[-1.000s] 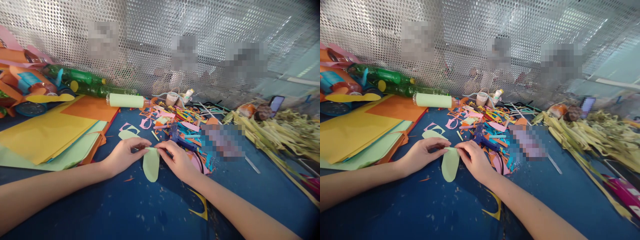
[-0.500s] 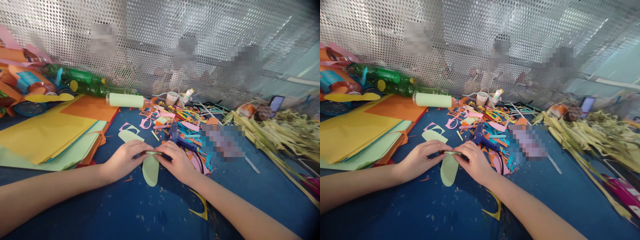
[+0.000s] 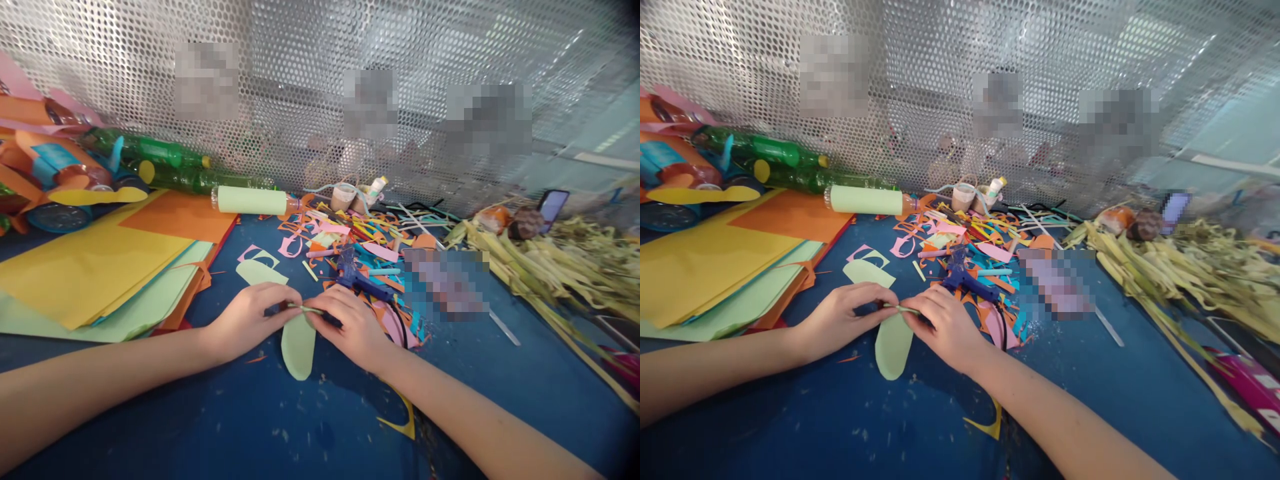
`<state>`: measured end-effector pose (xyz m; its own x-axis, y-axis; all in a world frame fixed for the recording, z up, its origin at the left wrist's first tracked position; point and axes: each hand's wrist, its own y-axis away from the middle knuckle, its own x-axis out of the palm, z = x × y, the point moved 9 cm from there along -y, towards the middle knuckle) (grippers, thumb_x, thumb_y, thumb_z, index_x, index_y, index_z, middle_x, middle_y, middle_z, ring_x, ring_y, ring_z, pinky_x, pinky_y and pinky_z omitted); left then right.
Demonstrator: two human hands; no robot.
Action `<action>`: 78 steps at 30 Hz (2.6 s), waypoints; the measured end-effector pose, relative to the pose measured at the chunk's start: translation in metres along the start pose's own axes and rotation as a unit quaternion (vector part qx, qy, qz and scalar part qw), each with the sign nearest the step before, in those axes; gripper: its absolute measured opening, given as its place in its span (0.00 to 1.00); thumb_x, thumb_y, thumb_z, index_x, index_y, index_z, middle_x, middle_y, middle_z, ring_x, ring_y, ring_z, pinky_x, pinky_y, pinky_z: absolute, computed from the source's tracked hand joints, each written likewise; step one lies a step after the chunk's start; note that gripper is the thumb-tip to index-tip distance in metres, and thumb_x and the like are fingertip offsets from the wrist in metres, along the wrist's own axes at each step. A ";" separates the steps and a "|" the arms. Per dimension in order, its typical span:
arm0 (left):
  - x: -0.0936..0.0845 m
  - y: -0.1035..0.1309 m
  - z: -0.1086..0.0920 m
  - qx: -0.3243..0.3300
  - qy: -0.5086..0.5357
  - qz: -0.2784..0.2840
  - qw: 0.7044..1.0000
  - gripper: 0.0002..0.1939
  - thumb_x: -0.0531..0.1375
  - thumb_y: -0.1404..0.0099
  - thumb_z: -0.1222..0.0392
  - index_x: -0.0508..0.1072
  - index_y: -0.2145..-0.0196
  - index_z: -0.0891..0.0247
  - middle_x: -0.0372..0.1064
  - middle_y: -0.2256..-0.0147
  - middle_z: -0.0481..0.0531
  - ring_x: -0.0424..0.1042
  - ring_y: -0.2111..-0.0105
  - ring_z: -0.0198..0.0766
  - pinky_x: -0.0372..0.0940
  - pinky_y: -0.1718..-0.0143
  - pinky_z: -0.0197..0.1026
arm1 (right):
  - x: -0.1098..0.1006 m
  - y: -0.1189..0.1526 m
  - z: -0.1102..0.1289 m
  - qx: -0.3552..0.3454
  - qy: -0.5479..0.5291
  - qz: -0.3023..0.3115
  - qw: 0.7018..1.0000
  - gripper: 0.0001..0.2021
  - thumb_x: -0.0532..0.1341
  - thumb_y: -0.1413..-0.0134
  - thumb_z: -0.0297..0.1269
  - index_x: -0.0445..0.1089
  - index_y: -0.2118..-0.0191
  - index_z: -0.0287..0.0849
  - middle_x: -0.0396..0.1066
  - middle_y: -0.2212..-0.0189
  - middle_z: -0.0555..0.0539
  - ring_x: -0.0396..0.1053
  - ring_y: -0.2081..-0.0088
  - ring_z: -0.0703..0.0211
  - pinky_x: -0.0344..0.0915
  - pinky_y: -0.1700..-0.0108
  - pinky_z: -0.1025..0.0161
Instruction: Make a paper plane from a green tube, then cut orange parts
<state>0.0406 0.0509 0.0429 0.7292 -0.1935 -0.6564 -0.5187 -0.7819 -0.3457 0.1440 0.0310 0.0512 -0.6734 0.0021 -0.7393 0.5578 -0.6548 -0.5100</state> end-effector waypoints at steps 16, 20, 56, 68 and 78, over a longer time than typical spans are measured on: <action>-0.008 -0.001 0.004 0.010 0.056 -0.045 0.997 0.09 0.54 0.36 0.63 0.74 0.61 0.59 0.71 0.65 0.48 0.69 0.64 0.33 0.65 0.61 0.35 | -0.009 0.003 -0.019 0.102 -0.003 -0.051 0.993 0.05 0.54 0.43 0.32 0.66 0.63 0.45 0.70 0.68 0.50 0.68 0.65 0.61 0.65 0.61 0.63; -0.007 -0.001 0.001 0.014 0.052 -0.041 0.998 0.10 0.53 0.36 0.62 0.74 0.62 0.59 0.71 0.66 0.49 0.69 0.64 0.34 0.65 0.61 0.37 | -0.009 0.004 -0.017 0.087 -0.008 -0.059 0.994 0.04 0.55 0.44 0.30 0.66 0.65 0.44 0.70 0.69 0.49 0.69 0.65 0.60 0.65 0.61 0.63; -0.009 -0.003 0.026 -0.093 0.083 -0.051 0.991 0.06 0.55 0.39 0.61 0.70 0.64 0.59 0.70 0.65 0.48 0.70 0.64 0.35 0.67 0.63 0.38 | -0.015 0.001 -0.021 0.108 0.015 -0.061 0.992 0.06 0.56 0.44 0.32 0.68 0.62 0.45 0.69 0.68 0.49 0.67 0.66 0.60 0.66 0.62 0.61; -0.036 -0.012 0.032 -0.073 0.019 -0.112 0.991 0.10 0.52 0.38 0.62 0.68 0.59 0.60 0.70 0.62 0.50 0.70 0.64 0.35 0.67 0.62 0.39 | -0.016 0.006 -0.035 0.167 -0.001 -0.081 0.983 0.08 0.54 0.44 0.32 0.63 0.58 0.44 0.71 0.71 0.49 0.70 0.69 0.60 0.67 0.66 0.64; -0.028 -0.023 0.041 -0.009 -0.228 0.023 0.973 0.22 0.51 0.45 0.69 0.67 0.52 0.64 0.67 0.52 0.55 0.63 0.50 0.43 0.53 0.45 0.49 | -0.003 0.002 -0.034 0.124 0.033 -0.022 0.991 0.22 0.53 0.44 0.30 0.55 0.43 0.46 0.66 0.51 0.43 0.66 0.53 0.55 0.66 0.52 0.54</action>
<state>0.0136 0.0989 0.0417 0.4295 0.0504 -0.9017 -0.5359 -0.7894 -0.2994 0.1634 0.0552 0.0374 -0.6562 0.0798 -0.7503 0.3862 -0.8188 -0.4248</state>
